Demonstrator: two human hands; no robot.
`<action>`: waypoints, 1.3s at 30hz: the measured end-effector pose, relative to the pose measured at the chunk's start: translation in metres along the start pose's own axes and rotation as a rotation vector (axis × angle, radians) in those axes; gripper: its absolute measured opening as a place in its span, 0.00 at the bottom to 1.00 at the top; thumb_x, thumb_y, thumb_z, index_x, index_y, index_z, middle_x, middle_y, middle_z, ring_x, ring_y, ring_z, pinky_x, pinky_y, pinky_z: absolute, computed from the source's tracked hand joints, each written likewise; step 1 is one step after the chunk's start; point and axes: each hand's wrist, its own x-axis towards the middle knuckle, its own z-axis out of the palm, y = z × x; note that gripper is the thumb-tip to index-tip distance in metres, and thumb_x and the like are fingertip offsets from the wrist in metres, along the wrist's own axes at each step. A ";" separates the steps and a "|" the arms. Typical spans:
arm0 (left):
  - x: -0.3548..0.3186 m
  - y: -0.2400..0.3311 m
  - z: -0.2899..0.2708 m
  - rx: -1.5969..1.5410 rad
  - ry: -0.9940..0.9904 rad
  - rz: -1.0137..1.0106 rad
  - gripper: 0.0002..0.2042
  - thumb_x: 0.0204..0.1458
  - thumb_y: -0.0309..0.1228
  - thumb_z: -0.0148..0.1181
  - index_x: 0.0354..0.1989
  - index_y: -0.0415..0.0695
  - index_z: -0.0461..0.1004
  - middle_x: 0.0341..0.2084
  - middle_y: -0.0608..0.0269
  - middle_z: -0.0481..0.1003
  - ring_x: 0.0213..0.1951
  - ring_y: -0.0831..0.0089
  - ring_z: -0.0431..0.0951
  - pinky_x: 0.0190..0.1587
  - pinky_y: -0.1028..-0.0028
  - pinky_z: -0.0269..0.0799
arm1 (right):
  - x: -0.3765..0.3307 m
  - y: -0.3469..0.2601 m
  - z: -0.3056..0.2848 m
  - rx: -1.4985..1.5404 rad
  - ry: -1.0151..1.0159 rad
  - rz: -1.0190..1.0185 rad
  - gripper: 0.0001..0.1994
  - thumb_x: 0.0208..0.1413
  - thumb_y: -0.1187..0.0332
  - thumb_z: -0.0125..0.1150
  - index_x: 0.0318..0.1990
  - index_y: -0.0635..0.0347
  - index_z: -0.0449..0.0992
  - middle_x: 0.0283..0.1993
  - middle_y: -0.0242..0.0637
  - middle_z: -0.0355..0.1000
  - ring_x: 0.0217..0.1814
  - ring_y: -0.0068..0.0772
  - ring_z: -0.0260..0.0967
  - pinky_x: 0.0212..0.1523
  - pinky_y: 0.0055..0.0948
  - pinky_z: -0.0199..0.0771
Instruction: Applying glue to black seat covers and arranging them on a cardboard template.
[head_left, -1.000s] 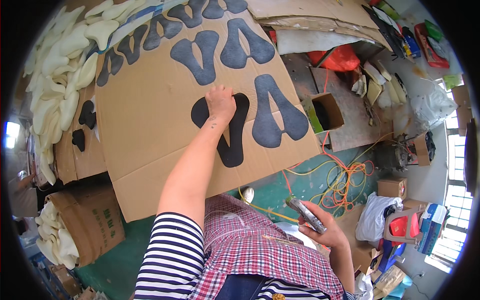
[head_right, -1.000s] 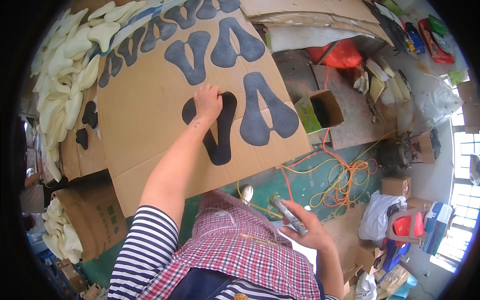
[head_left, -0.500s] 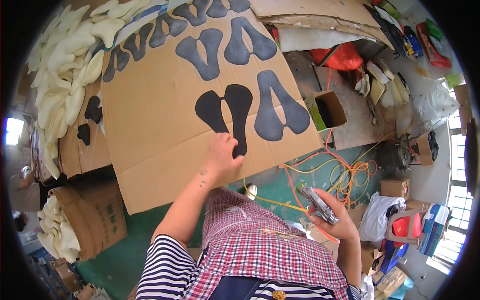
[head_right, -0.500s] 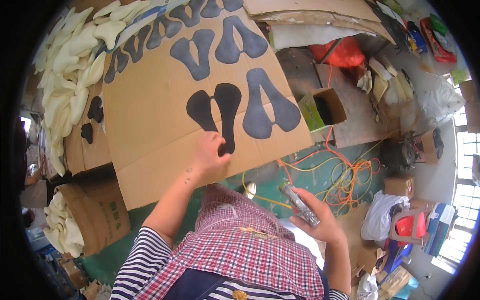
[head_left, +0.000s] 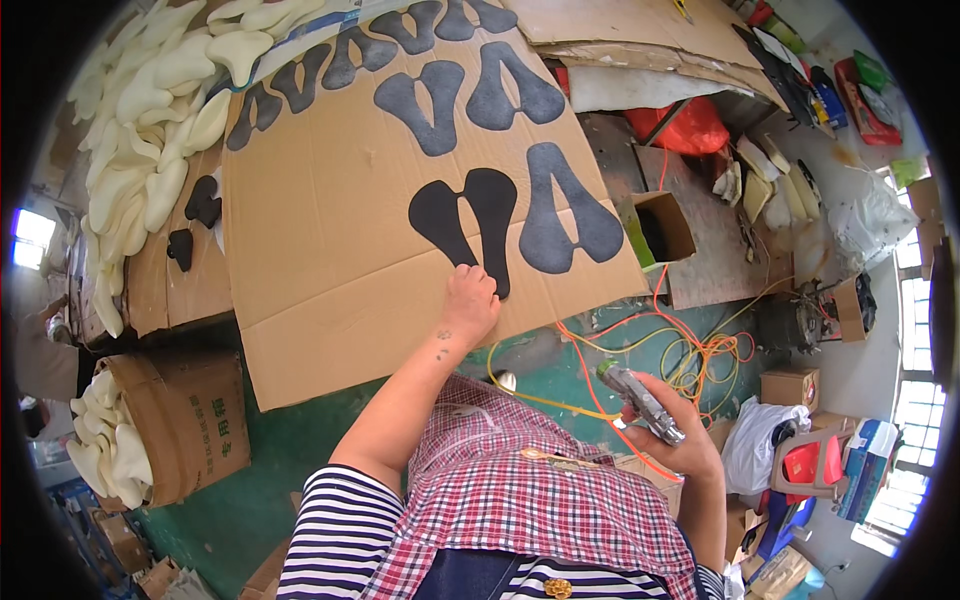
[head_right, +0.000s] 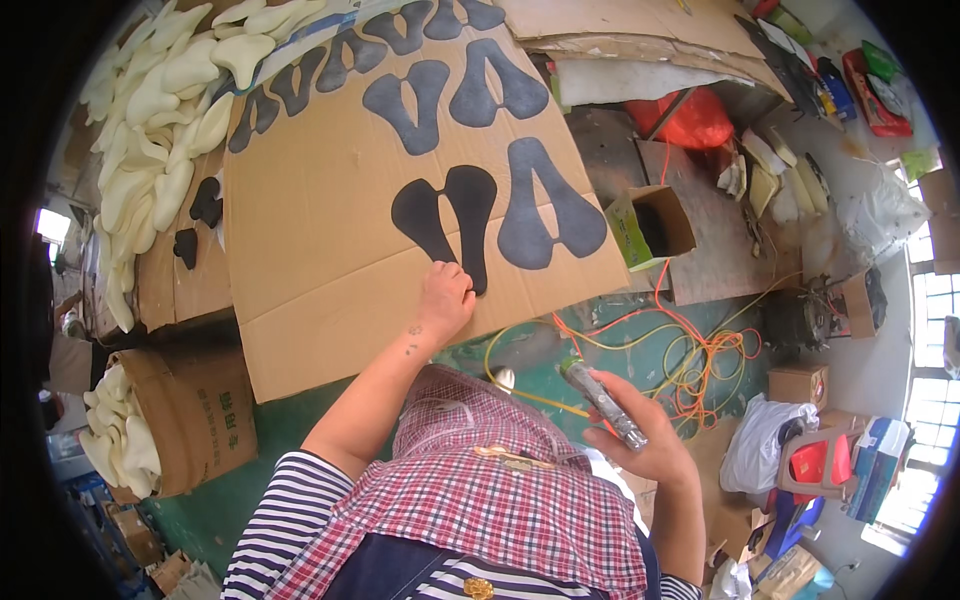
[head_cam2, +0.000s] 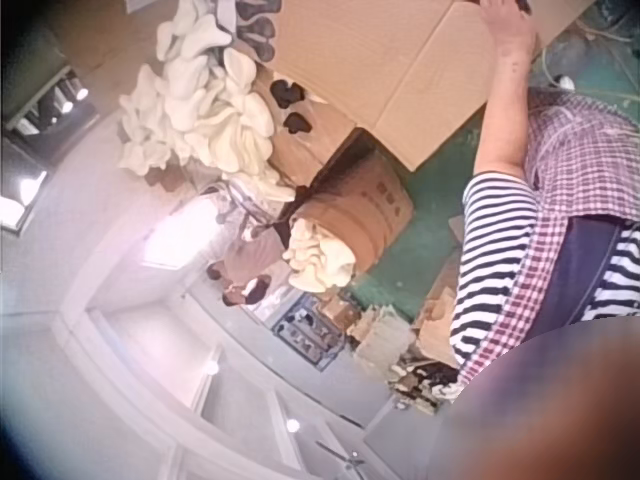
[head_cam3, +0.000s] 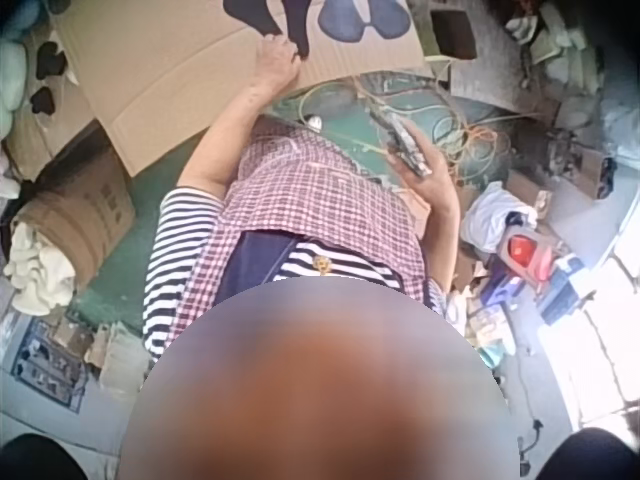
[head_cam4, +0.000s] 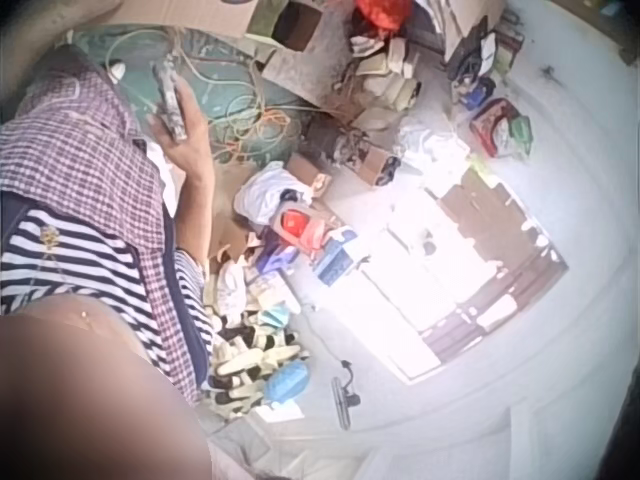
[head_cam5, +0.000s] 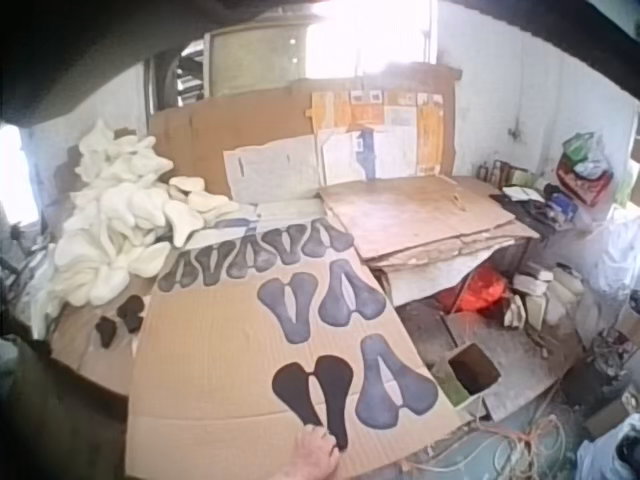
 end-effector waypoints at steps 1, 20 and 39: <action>-0.003 -0.002 0.000 -0.018 0.019 -0.001 0.04 0.38 0.28 0.63 0.23 0.44 0.74 0.30 0.62 0.71 0.40 0.60 0.69 0.43 0.61 0.68 | -0.001 -0.001 0.000 0.000 0.000 -0.002 0.35 0.44 0.78 0.68 0.64 0.56 0.63 0.39 0.34 0.72 0.40 0.26 0.71 0.43 0.28 0.72; -0.009 -0.004 0.000 0.158 -0.230 -0.126 0.24 0.53 0.37 0.56 0.60 0.50 0.66 0.64 0.54 0.59 0.67 0.51 0.54 0.64 0.54 0.52 | 0.016 -0.050 0.025 0.021 0.018 -0.244 0.34 0.49 0.70 0.66 0.64 0.65 0.60 0.38 0.39 0.73 0.40 0.28 0.72 0.42 0.28 0.73; -0.002 -0.006 -0.002 0.105 -0.257 -0.181 0.25 0.50 0.38 0.60 0.59 0.53 0.67 0.65 0.50 0.55 0.68 0.47 0.50 0.65 0.47 0.49 | -0.012 -0.048 0.010 0.148 0.249 -0.152 0.31 0.50 0.69 0.66 0.61 0.69 0.62 0.36 0.36 0.73 0.37 0.23 0.70 0.38 0.24 0.70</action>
